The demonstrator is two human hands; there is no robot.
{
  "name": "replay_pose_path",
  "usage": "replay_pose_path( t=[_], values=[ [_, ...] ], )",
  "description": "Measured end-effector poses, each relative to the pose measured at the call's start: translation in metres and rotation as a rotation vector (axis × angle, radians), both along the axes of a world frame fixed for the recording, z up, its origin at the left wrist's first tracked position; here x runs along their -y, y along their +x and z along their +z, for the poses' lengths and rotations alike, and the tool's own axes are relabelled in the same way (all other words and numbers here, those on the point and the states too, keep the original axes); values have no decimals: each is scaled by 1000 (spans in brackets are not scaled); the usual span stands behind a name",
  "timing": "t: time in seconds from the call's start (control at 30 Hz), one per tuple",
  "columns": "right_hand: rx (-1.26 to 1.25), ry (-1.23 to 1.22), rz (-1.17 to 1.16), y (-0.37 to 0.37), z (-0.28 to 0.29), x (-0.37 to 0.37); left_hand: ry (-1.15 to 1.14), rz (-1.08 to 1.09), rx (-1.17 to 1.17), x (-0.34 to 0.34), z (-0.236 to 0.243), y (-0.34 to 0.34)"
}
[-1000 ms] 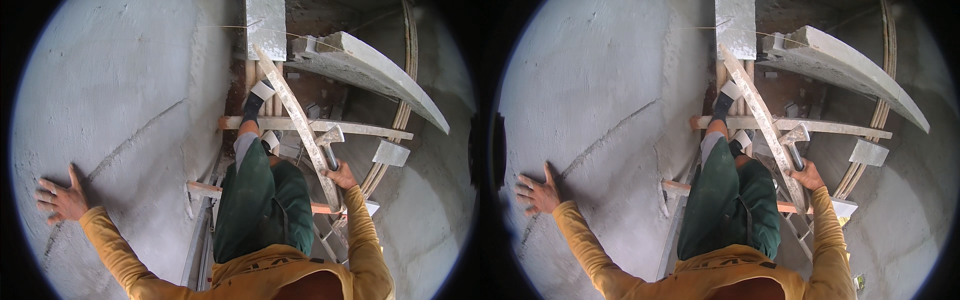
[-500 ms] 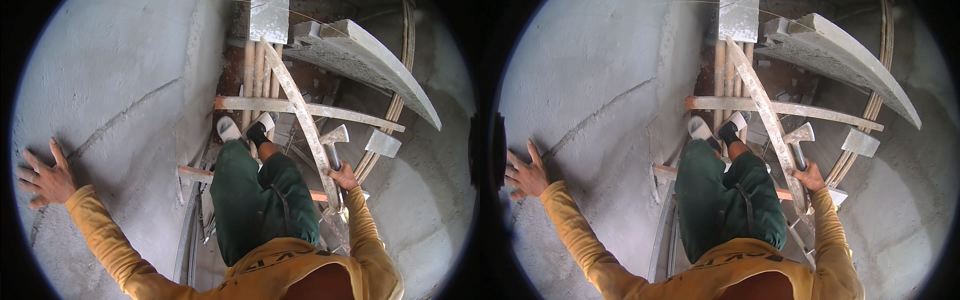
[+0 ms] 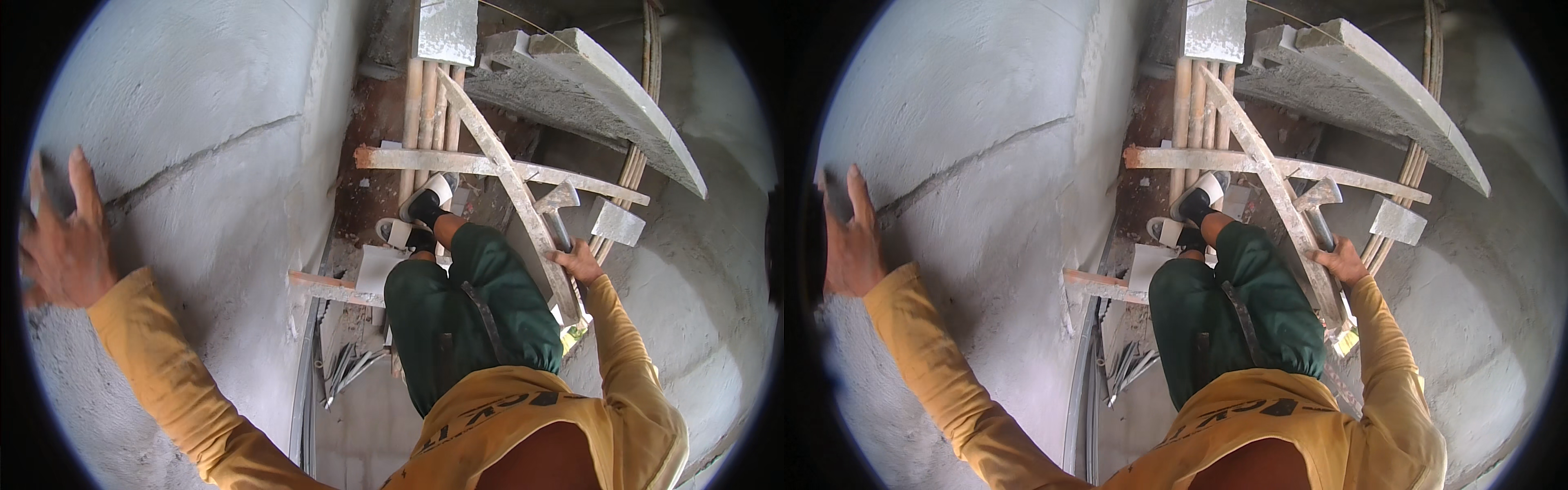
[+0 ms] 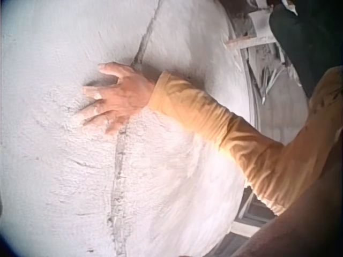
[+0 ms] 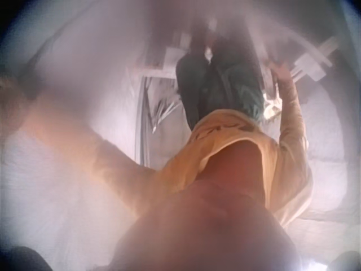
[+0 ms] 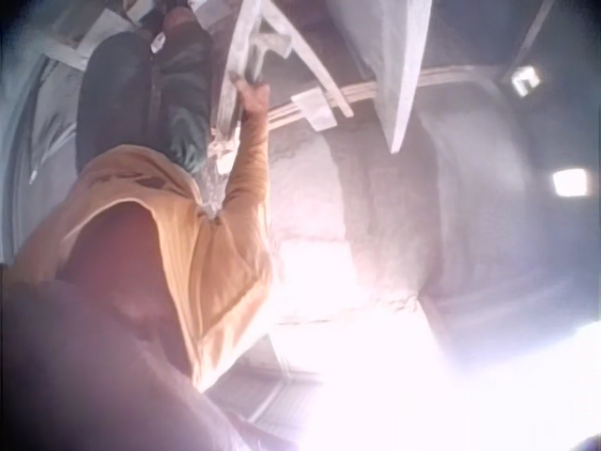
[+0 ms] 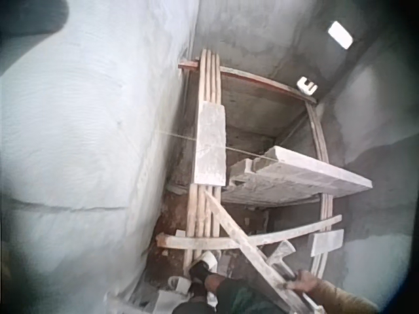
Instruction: The person positions a long white plasterboard strip against a curved concrete wall and secures it with nails using a hammer. The person repeatedly adjusts the strip and hammers nails along its length to fix it in place.
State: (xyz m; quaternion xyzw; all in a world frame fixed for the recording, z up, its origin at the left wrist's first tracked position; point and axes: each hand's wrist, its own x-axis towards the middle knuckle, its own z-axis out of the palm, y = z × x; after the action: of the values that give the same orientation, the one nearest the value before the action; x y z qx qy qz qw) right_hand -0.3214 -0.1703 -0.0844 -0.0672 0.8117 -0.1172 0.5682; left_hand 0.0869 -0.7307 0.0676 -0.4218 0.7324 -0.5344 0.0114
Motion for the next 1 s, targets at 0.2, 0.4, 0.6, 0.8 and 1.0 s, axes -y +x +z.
replay_pose_path(
  t=[0.2,0.4,0.6,0.8,1.0],
  values=[
    [-108,29,181,22,16,7,-107,-8,59,-22,2,-31],
    [-101,-7,110,54,56,-8,-13,266,18,-46,0,-53],
    [-191,-55,108,68,101,-21,19,162,-48,-47,5,-54],
    [-210,-81,104,77,112,-5,30,108,-94,-46,0,-45],
    [-267,-97,217,56,89,50,-19,50,-79,-41,-3,-42]
  ],
)
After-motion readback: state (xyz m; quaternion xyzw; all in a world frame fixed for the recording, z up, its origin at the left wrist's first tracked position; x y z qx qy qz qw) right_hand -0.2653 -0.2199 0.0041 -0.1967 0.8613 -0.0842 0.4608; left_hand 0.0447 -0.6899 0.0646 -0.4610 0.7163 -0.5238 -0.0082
